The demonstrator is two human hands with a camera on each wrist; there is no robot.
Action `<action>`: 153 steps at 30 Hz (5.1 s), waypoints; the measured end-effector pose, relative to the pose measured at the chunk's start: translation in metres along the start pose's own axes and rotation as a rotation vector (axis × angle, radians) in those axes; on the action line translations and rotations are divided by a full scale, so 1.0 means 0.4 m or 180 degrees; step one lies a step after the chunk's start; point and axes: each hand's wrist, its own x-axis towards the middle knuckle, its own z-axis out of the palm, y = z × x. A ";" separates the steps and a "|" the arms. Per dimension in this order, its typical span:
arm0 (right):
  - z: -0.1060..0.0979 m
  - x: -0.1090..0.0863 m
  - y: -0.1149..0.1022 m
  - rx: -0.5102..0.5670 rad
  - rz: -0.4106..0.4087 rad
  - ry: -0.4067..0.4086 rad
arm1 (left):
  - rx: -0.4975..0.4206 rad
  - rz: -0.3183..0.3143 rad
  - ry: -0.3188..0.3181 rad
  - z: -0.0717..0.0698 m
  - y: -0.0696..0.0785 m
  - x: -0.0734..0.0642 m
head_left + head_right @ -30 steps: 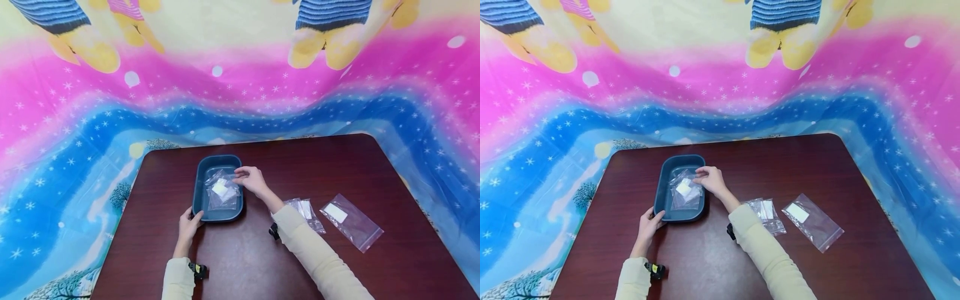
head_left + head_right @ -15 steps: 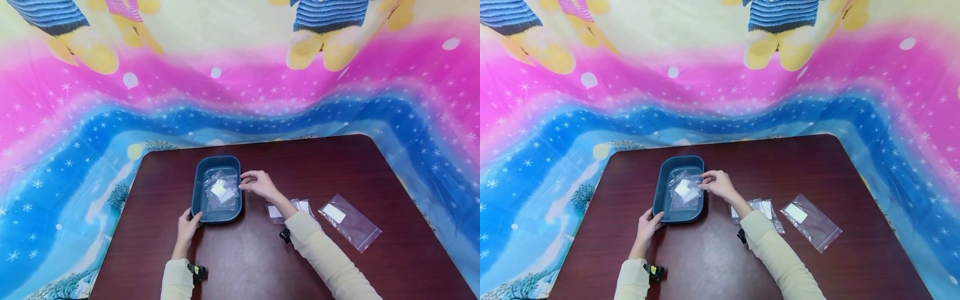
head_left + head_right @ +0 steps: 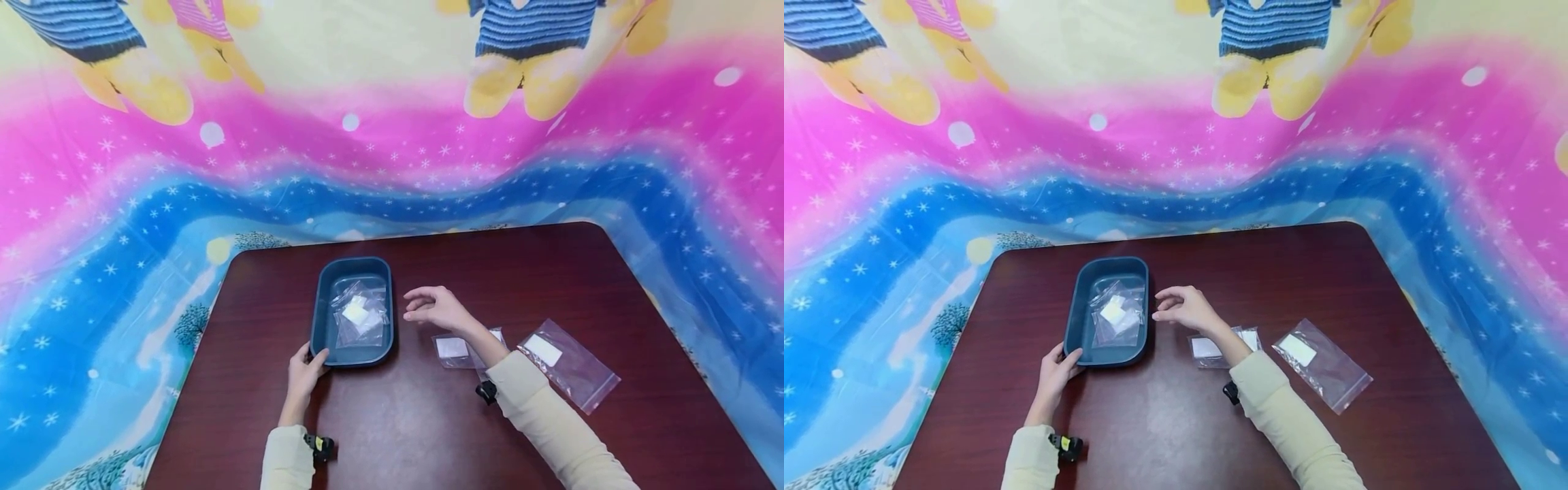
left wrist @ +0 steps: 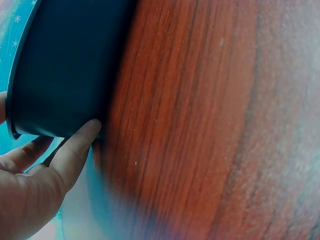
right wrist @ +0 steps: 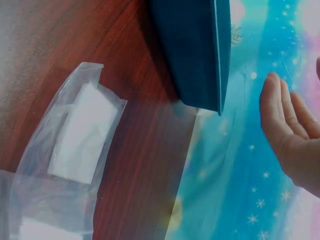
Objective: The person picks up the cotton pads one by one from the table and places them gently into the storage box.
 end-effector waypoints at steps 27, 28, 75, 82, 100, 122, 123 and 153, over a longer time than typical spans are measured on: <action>-0.171 -0.066 0.142 -0.0481 0.0104 -0.0306 | -0.0010 -0.0134 -0.0019 0.001 0.002 0.003; -0.175 -0.066 0.149 -0.0536 0.0090 -0.0327 | -0.0017 -0.0128 -0.0017 0.001 0.002 0.004; -0.186 -0.079 0.282 -0.2362 -0.0669 0.0210 | -0.0092 0.0099 0.0071 0.003 -0.010 0.001; -0.195 -0.079 0.262 -0.1721 -0.0315 0.0027 | -0.0087 0.0009 0.0046 0.004 0.002 0.001; -0.201 -0.077 0.224 0.0008 0.0234 -0.0049 | -0.0025 -0.0082 -0.0006 0.002 0.001 0.001; -0.194 -0.062 0.158 0.0309 0.0198 0.0276 | -0.0068 0.0008 0.0049 0.002 0.000 0.001; -0.192 -0.059 0.154 0.0312 0.0183 0.0269 | -0.0059 -0.0013 0.0042 0.002 0.001 0.002; -0.038 0.085 0.071 0.0780 0.0102 0.0436 | -0.0161 -0.0079 -0.0038 0.003 0.004 0.003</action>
